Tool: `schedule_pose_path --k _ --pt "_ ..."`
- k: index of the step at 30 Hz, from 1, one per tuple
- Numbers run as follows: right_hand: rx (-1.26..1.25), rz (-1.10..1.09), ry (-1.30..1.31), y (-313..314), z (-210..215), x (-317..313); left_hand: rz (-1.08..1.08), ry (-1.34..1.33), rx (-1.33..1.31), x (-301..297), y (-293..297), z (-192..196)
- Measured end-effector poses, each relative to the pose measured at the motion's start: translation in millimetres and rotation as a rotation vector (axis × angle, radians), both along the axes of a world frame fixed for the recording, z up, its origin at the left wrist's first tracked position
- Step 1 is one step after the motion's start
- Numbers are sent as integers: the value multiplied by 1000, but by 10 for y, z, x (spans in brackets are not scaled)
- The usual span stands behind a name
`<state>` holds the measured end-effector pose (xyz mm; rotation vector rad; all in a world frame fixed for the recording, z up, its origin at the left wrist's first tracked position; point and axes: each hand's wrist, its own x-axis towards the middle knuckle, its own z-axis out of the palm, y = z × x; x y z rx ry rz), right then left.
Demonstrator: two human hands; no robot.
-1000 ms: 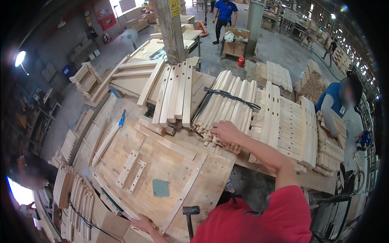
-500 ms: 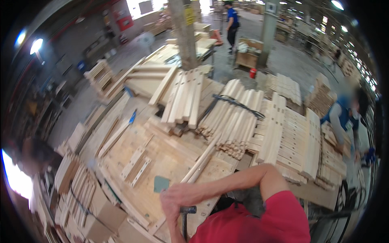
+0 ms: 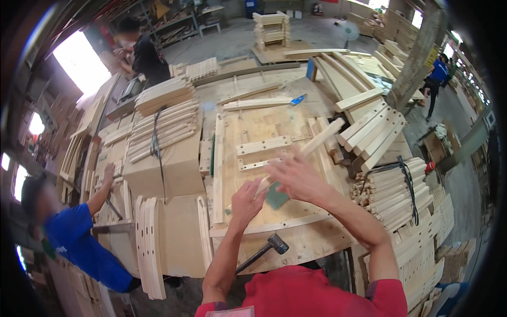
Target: The person assembles wooden chair frames on a workbench in a factory. They align pre-drilled wooden slats and legs, then use a rubber mallet to tap the joints together. The person repeatedly picks up new components, assembles them into frames, and stacks the finished units.
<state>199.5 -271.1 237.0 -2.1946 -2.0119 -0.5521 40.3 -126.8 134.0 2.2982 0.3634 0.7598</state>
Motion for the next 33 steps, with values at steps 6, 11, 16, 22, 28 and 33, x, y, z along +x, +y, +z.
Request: schedule_pose_path --k 6,11,16,22,28,33 --pt "-271 22 342 594 -930 638 229 15 181 -23 816 -545" --pt "-215 -98 432 1023 -1569 1052 525 680 57 -438 1018 -988" --pt "-202 -85 630 1389 -2145 953 500 652 -33 -616 949 -1069" --pt "-53 -87 726 1818 -2294 502 519 631 -35 -730 937 -1109" --pt "-166 -206 1043 1947 -2276 514 504 573 -59 -761 956 -1175" --pt "36 -250 849 2007 -2398 404 519 610 -69 -634 927 -1088"
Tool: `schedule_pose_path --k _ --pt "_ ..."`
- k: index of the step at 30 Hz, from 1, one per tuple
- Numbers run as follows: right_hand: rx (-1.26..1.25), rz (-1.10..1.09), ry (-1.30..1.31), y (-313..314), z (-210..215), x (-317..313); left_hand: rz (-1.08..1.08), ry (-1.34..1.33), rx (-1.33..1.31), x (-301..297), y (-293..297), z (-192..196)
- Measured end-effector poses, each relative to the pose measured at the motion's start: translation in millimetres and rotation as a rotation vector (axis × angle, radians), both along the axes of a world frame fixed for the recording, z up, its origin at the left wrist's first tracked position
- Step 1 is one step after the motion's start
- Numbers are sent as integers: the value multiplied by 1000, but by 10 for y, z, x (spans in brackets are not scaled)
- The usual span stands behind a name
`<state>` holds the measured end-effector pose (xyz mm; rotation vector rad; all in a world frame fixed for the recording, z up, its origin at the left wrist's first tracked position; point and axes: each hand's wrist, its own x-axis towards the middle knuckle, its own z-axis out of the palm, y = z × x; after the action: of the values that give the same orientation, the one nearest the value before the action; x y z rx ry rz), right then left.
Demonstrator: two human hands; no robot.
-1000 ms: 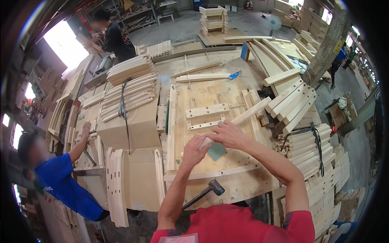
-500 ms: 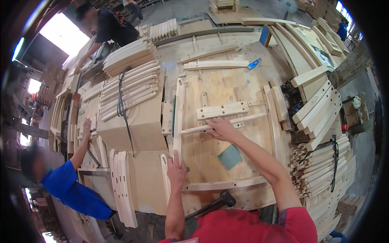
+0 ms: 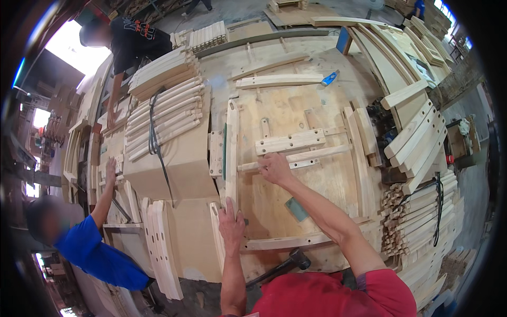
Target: The person assembles wooden chair frames on a workbench in a factory. They align pre-drilled wooden slats and legs, then use a rubber mallet to tap the joints together. The person repeatedly picks up new components, assembles them into frames, and stacks the finished units.
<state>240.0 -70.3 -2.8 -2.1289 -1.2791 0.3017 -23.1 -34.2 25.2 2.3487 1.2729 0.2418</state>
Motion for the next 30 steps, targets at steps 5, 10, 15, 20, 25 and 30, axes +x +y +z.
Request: schedule_pose_path --k 5,10,15,20,25,30 --pt "202 -31 -335 89 -15 -298 25 29 49 -63 3 -45" --pt "119 131 -299 230 -52 -232 20 -11 33 -78 15 -104" --pt "69 196 -277 297 -103 -192 11 -3 17 -65 5 -97" --pt "150 253 -221 328 -126 -224 9 -10 40 -124 9 -106" --pt "236 189 -185 379 -219 -194 -24 67 4 -80 36 -96" --pt "249 151 -189 397 -483 -288 -80 85 180 -10 -10 -168"
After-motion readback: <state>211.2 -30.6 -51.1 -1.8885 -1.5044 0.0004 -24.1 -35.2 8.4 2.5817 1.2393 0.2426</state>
